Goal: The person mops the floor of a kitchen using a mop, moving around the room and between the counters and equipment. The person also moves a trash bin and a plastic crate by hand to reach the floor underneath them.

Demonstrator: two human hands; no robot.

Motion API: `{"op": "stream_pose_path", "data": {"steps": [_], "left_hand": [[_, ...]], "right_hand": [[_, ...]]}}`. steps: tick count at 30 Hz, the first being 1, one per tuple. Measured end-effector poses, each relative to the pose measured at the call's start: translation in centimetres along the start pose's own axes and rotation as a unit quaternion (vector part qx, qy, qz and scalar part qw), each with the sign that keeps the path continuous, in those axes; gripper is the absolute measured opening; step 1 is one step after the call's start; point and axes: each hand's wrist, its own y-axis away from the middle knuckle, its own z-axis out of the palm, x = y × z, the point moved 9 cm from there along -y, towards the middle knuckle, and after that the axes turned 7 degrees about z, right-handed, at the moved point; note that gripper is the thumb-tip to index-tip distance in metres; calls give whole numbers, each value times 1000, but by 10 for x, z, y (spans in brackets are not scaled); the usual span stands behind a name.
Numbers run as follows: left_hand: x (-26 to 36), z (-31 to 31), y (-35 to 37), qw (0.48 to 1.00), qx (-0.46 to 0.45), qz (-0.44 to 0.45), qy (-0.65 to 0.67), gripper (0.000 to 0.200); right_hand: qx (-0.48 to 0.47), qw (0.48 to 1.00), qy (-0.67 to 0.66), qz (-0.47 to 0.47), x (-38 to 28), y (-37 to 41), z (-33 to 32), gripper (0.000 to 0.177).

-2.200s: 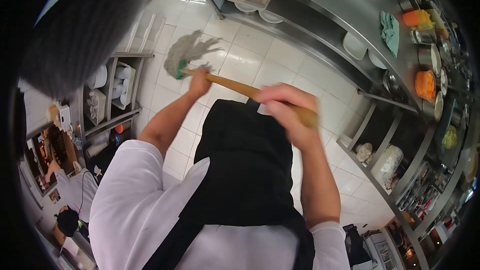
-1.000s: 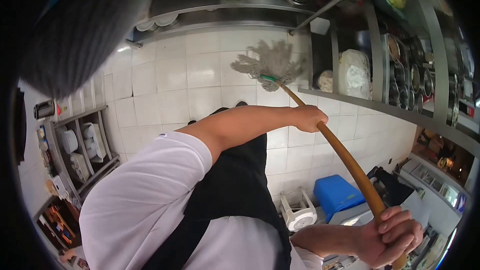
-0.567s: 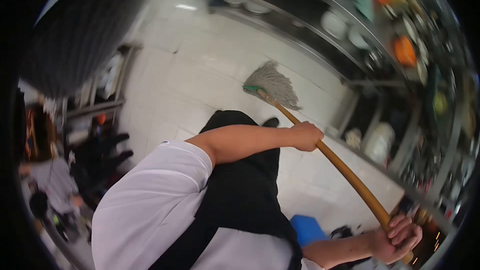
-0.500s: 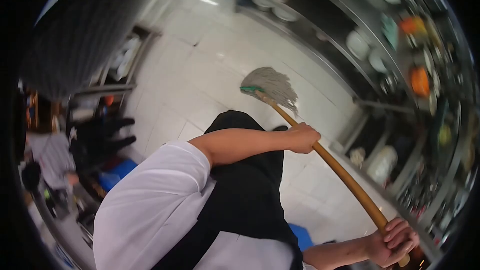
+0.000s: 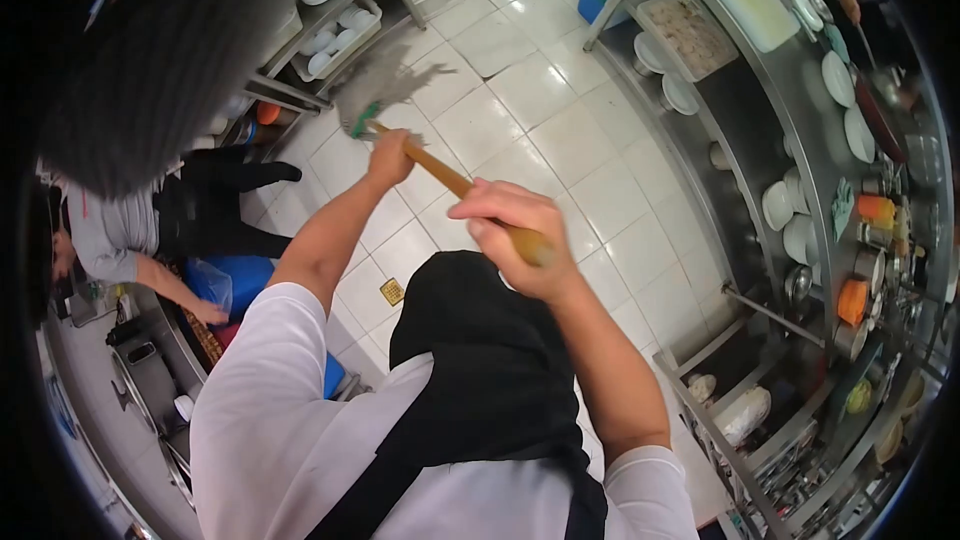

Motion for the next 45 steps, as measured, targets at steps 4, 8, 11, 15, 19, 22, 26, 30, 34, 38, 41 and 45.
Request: {"op": "stream_pose_path", "data": {"steps": [4,8,11,15,19,22,26,30,34,38,41,45], "left_hand": [[-2,16,22,992,-89,-70,-54,34],[46,59,31,986,-155,28,-50,33],[136,83,52,961,-219,166,-25,28],[294,120,123,909,-253,321,86,19],[485,170,252,786,-350,481,169,22],[617,145,360,678,-400,540,298,33],[713,145,464,578,-447,595,334,20],[750,145,507,544,-516,595,290,12],[737,128,496,564,-534,565,279,14],[708,125,459,619,-489,543,287,13],[665,116,412,685,-446,502,282,11],[568,100,335,766,-400,433,255,8]], "right_hand": [[35,995,-51,85,40,43,7,14],[82,990,-34,113,32,114,-24,13],[137,984,-14,115,-1,187,-63,12],[239,965,11,106,-61,315,-124,19],[381,917,108,47,-165,479,-171,28],[479,865,153,1,-253,587,-165,32],[445,877,180,-20,-315,635,-123,30],[704,663,248,-61,-350,656,-102,33],[723,622,270,-133,-342,676,-85,37],[633,735,191,-148,-334,649,-100,34],[631,742,162,-158,-314,618,-112,29],[596,782,98,-153,-288,517,-126,18]]}}
